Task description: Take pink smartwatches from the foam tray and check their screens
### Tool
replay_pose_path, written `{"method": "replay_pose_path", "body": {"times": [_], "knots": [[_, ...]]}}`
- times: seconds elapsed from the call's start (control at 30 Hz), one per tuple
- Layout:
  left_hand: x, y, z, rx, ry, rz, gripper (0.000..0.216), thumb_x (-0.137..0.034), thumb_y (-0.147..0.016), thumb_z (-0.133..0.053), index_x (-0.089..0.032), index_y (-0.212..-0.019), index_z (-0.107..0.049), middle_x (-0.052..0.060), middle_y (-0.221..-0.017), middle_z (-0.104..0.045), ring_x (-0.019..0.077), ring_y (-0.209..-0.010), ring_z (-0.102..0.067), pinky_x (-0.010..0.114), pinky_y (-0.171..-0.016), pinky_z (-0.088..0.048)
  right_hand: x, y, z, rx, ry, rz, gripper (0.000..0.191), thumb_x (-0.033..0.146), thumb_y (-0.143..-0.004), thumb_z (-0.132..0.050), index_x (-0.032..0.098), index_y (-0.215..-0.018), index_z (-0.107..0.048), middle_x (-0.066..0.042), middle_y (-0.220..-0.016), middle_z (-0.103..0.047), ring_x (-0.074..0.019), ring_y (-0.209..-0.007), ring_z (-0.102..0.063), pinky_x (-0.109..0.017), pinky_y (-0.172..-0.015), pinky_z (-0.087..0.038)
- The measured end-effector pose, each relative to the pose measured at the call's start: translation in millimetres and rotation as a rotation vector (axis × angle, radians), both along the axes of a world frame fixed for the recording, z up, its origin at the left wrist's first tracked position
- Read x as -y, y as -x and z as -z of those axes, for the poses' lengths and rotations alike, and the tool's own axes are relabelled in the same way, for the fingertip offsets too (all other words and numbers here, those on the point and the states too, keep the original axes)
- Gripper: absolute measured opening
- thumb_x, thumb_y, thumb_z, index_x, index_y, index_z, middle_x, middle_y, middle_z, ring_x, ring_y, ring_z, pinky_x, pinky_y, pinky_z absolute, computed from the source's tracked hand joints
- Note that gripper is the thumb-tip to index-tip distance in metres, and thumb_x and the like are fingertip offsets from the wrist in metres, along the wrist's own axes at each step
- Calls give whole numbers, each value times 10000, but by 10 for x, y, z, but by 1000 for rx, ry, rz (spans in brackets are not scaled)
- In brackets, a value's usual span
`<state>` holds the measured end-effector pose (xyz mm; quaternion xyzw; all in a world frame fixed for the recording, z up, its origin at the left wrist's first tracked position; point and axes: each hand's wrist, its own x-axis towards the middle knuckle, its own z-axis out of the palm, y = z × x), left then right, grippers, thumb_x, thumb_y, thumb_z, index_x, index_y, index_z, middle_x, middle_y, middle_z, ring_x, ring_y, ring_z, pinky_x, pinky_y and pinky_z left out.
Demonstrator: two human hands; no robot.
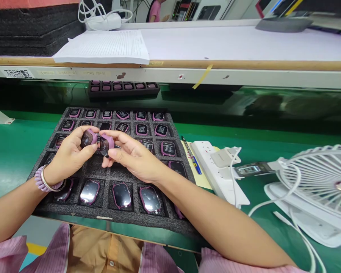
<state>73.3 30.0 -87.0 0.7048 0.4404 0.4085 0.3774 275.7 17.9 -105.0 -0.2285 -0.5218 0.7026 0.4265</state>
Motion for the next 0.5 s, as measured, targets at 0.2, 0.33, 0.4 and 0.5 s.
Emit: {"method": "replay_pose_path", "body": {"times": [0.2,0.33,0.4,0.5], "knots": [[-13,-21,0,227,218,-41,624,-300,-791,-709,-154,-1361,-500,57,-1086,-655,119,-779,-621,249,-671,-511,-88,3,19,-80,215,64,514,322,-892,-843,216,-1340,-614,-50,-1024,-732,-201,-852,-719,-310,-764,-562],[14,-42,-48,360,405,-24,637,-308,-823,-672,-153,-1414,-490,-12,-873,-622,76,-578,-567,213,-537,-444,-136,2,25,-89,260,123,445,289,-840,-844,201,-1231,-649,-71,-1048,-731,-167,-735,-664,-273,-671,-514],[17,-45,-65,401,440,-25,589,-303,-845,-654,-146,-1398,-524,-14,-830,-634,79,-588,-598,199,-549,-455,-144,5,29,-78,273,140,456,286,-804,-867,198,-1198,-655,-60,-1017,-724,-152,-707,-640,-259,-655,-494],[14,-48,-77,461,481,-32,552,-275,-862,-641,-147,-1391,-554,-11,-801,-653,83,-599,-631,188,-564,-476,-141,12,29,-65,261,159,493,298,-767,-897,194,-1185,-657,-41,-980,-709,-139,-684,-627,-250,-644,-471]]}}
